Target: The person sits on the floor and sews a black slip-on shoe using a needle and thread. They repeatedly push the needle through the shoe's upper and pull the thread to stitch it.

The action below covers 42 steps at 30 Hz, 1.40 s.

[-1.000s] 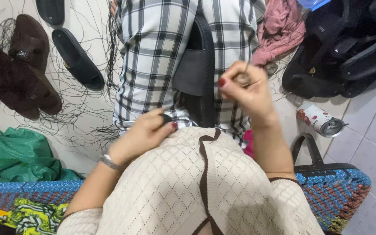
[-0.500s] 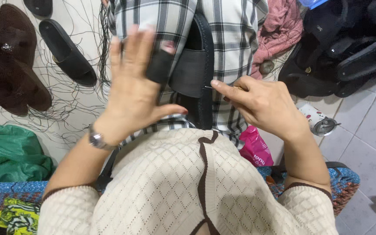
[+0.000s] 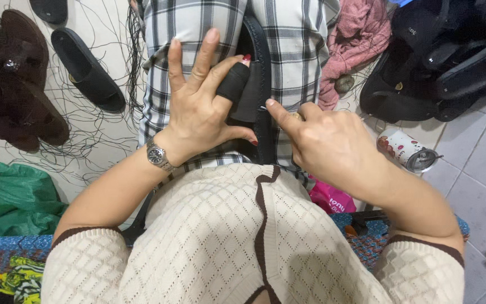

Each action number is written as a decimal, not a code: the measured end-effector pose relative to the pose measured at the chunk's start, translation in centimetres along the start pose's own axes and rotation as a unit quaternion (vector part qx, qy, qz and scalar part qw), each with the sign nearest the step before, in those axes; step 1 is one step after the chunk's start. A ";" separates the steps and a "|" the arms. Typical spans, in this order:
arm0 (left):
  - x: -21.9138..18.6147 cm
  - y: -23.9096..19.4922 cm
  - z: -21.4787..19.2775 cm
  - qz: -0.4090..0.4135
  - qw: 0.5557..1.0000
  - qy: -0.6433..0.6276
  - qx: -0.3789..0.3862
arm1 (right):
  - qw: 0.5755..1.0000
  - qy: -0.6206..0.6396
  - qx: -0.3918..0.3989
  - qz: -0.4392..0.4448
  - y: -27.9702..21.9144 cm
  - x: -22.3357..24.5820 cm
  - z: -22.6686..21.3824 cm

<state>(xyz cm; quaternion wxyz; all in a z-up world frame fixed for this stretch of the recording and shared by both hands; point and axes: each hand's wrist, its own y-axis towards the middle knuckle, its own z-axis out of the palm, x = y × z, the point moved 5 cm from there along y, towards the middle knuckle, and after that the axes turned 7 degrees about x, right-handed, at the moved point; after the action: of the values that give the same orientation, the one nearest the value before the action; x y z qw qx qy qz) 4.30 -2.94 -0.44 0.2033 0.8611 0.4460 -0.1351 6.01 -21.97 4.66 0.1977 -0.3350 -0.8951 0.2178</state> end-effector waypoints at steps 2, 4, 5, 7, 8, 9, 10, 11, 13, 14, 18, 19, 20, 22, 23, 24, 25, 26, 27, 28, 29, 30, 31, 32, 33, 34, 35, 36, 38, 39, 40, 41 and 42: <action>0.2 0.0 0.1 0.002 1.000 0.009 -0.002 | 0.999 0.034 -0.005 -0.011 0.6 -0.1 -0.2; 0.5 0.0 0.2 0.005 1.000 0.016 -0.004 | 0.997 0.070 -0.008 -0.020 1.1 -0.6 0.2; 0.6 0.1 0.2 0.007 1.000 0.012 -0.014 | 0.987 0.143 -0.056 -0.054 1.3 -0.8 0.0; 0.9 0.2 0.2 0.010 1.000 0.009 -0.027 | 0.968 0.210 -0.106 -0.086 1.6 -1.5 0.6; 1.0 0.2 0.1 0.011 0.999 0.010 -0.031 | 0.951 0.248 -0.149 -0.113 1.6 -1.6 0.9; 1.0 0.1 0.2 0.012 0.999 0.010 -0.034 | 0.929 0.286 -0.190 -0.139 1.7 -1.8 1.3; 1.2 0.1 0.2 0.011 0.999 0.011 -0.033 | 0.929 0.287 -0.190 -0.139 1.7 -1.4 1.3; 1.2 0.2 0.3 0.012 0.999 0.005 -0.033 | 0.930 0.275 -0.210 -0.126 1.7 -1.3 1.1; 1.4 0.2 0.2 0.018 0.999 0.001 -0.031 | 0.929 0.263 -0.234 -0.111 1.9 -1.1 1.1; 1.5 0.3 0.2 0.018 0.999 0.009 -0.033 | 0.928 0.254 -0.246 -0.118 2.2 -1.1 1.1; 1.7 0.5 0.5 0.007 0.999 0.046 -0.021 | 0.911 0.279 -0.267 -0.146 3.5 -2.0 1.7; 0.4 -0.4 0.9 0.008 0.999 0.048 -0.021 | 0.910 0.278 -0.269 -0.146 2.9 -1.3 1.6; 0.2 -1.1 1.9 -0.085 0.995 -0.032 0.030 | 0.939 0.160 -0.287 -0.103 2.5 -0.8 1.2; -0.8 -2.2 2.1 -0.176 0.975 -0.109 0.075 | 0.950 0.034 -0.305 -0.060 2.0 -0.5 1.2; -0.6 -3.2 2.1 -0.306 0.905 -0.285 0.082 | 0.954 0.001 -0.298 -0.036 2.1 -1.0 1.8; -1.3 -4.9 2.6 -0.423 0.783 -0.449 0.086 | 0.958 -0.029 -0.284 -0.012 1.9 -1.3 2.6; -1.4 -5.9 3.5 -0.426 0.780 -0.450 0.083 | 0.959 -0.029 -0.281 -0.017 2.2 -1.8 2.6; -1.6 -7.0 4.9 -0.438 0.714 -0.541 0.070 | 0.947 0.166 -0.274 -0.036 2.5 -2.8 2.5; -1.9 -8.0 6.2 -0.443 0.640 -0.626 0.056 | 0.898 0.355 -0.255 -0.053 2.9 -3.9 2.5; -2.4 -7.2 4.5 -0.441 0.639 -0.629 0.049 | 0.901 0.349 -0.253 -0.056 2.9 -4.9 3.2; -2.8 -6.3 2.6 -0.429 0.683 -0.586 0.072 | 0.831 0.504 -0.224 -0.068 3.1 -6.3 4.2; -3.2 -5.9 0.7 -0.418 0.724 -0.540 0.095 | 0.737 0.646 -0.184 -0.076 3.4 -7.2 5.4; -3.3 -6.6 1.1 -0.418 0.723 -0.543 0.089 | 0.740 0.642 -0.181 -0.079 3.6 -7.0 5.6; -3.5 -7.1 1.5 -0.413 0.687 -0.595 0.059 | 0.701 0.686 -0.175 -0.083 4.0 -7.0 5.8; -3.6 -7.5 1.9 -0.406 0.647 -0.645 0.030 | 0.660 0.728 -0.168 -0.086 4.5 -7.1 6.0; -3.4 -7.5 1.5 -0.406 0.646 -0.646 0.025 | 0.662 0.726 -0.164 -0.088 4.3 -7.0 5.6; -3.3 -7.4 1.1 -0.398 0.652 -0.644 0.032 | 0.695 0.694 -0.166 -0.085 4.1 -7.1 5.2; -3.2 -7.3 0.8 -0.389 0.659 -0.642 0.042 | 0.726 0.662 -0.169 -0.081 3.8 -7.1 4.9; -2.1 -8.3 0.4 -0.384 0.725 -0.571 0.033 | 0.847 0.489 -0.197 -0.067 2.4 -4.9 1.3; -1.4 -8.6 0.1 -0.374 0.785 -0.493 0.026 | 0.929 0.296 -0.218 -0.050 1.7 -3.7 -0.6; -1.1 -8.8 -0.4 -0.376 0.785 -0.492 0.029 | 0.928 0.299 -0.218 -0.049 1.6 -3.1 -0.8; -0.7 -9.0 -1.3 -0.363 0.774 -0.519 -0.026 | 0.957 0.197 -0.209 -0.040 1.5 -2.4 -0.9; -0.4 -9.3 -2.1 -0.350 0.759 -0.544 -0.077 | 0.975 0.096 -0.196 -0.029 1.3 -1.4 -0.8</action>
<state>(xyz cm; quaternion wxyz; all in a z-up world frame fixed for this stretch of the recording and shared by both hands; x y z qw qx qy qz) -3.45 2.66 -0.54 0.4161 0.4078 0.5397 -0.6077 8.08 -21.85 4.31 0.2191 -0.3609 -0.9065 -0.0012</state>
